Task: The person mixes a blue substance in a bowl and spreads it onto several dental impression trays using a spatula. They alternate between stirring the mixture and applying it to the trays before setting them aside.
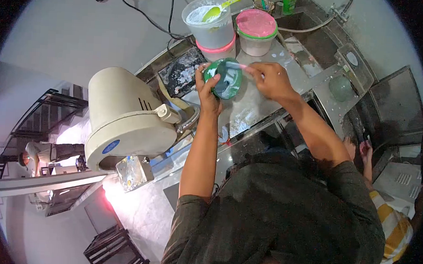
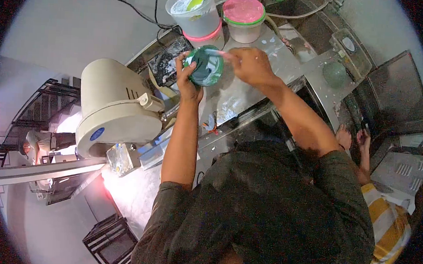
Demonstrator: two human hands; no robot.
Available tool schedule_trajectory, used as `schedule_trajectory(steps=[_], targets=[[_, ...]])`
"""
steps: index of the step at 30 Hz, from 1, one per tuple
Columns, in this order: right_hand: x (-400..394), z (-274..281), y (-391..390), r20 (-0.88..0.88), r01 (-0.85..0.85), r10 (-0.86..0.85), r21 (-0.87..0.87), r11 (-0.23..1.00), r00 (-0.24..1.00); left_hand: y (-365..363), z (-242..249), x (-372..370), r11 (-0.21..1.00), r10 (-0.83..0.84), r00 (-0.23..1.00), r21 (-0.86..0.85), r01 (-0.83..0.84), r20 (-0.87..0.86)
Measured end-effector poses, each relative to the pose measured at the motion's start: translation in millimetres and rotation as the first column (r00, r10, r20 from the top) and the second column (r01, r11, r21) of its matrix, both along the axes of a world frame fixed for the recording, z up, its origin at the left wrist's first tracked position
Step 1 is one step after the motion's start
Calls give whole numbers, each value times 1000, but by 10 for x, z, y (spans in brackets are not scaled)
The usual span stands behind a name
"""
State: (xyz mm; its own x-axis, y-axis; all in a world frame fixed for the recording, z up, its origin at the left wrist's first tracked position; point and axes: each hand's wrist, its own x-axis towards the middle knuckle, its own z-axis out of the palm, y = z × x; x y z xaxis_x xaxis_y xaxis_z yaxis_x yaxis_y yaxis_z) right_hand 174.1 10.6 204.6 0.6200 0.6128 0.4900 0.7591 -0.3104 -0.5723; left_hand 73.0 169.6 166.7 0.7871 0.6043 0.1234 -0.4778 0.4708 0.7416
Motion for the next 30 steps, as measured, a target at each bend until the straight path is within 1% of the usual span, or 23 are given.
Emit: schedule_trajectory(steps=[1, 2, 3, 4, 6, 7, 8, 9, 10, 12, 13, 14, 16, 17, 18, 20, 21, 23, 24, 26, 27, 28, 30], targets=[[-43, -157, -12, -5, -4, 4, -2, 1000, 1000, 20, -13, -7, 998, -35, 998, -58, 37, 43], [-128, -460, -21, -140, -98, 112, 99, 990, 984, 20, -23, 2, 998, -34, 999, -57, 37, 41], [-227, -750, -10, -258, -174, 226, 209, 962, 939, -4, -69, 35, 1000, 5, 999, -29, -4, 37], [-341, -981, 34, -228, -55, 43, -45, 997, 973, -40, -131, 69, 999, 48, 998, -3, -48, 37], [-549, -929, -2, -512, -103, 54, -68, 992, 858, -117, -332, 100, 997, 74, 997, 8, -74, -2], [-584, -835, -8, -515, -109, 56, -73, 991, 856, -145, -447, 118, 989, 72, 997, -129, -77, -41], [-607, -732, -26, -846, -49, 54, 34, 998, 530, -167, -566, 119, 961, 64, 995, -263, -83, -80], [-623, -643, -44, -992, 58, 94, 99, 993, 90, -185, -653, 105, 956, 76, 989, -273, -109, -130], [-629, -586, -77, -992, 60, 90, 95, 994, 84, -163, -758, 84, 955, 74, 988, -276, -109, -137], [-575, -516, -173, -979, 97, 142, 128, 987, -148, -92, -941, 94, 900, -77, 965, -433, -41, -252], [-552, -553, -206, -983, 104, 111, 96, 990, -145, -68, -1026, 74, 933, -100, 945, -360, -20, -312], [-543, -574, -252, -984, 98, 103, 89, 991, -146, -73, -1117, 66, 930, -97, 945, -367, -26, -311], [-560, -521, -317, -997, 106, 63, 67, 992, 42, -81, -1246, 55, 959, -123, 881, -283, -13, -457], [-565, -479, -344, -997, 127, 53, 60, 990, 58, -81, -1310, 40, 956, -148, 845, -294, -11, -515], [-570, -461, -367, -997, 122, 47, 53, 991, 56, -99, -1349, 28, 954, -147, 844, -300, -17, -515], [-584, -444, -413, -992, 146, -16, 2, 989, 123, -142, -1427, 2, 992, -34, 837, -119, -38, -547], [-577, -443, -445, -992, 138, -22, -5, 990, 121, -156, -1377, -30, 991, -31, 836, -125, -46, -548], [-565, -452, -493, -998, 126, 29, 36, 991, 58, -166, -1283, -104, 998, -40, 801, -66, 1, -598], [-593, -437, -476, -998, 113, 22, 28, 993, 54, -188, -1184, -159, 997, -34, 799, -73, -12, -600], [-654, -421, -422, -980, 247, -116, -73, 966, 164, -231, -1040, -286, 975, 199, 667, 215, -60, -718], [-605, -480, -496, -991, 194, -79, -57, 979, 111, -254, -1296, -297, 806, 570, 501, 562, -188, -651], [-643, -534, -527, -992, 164, -93, -78, 983, 90, -409, -1210, -518, 810, 573, 469, 552, -198, -672], [-620, -493, -581, -997, 131, -43, -35, 991, 60, -851, -927, -987, 703, 641, 621, 670, -239, -451]])
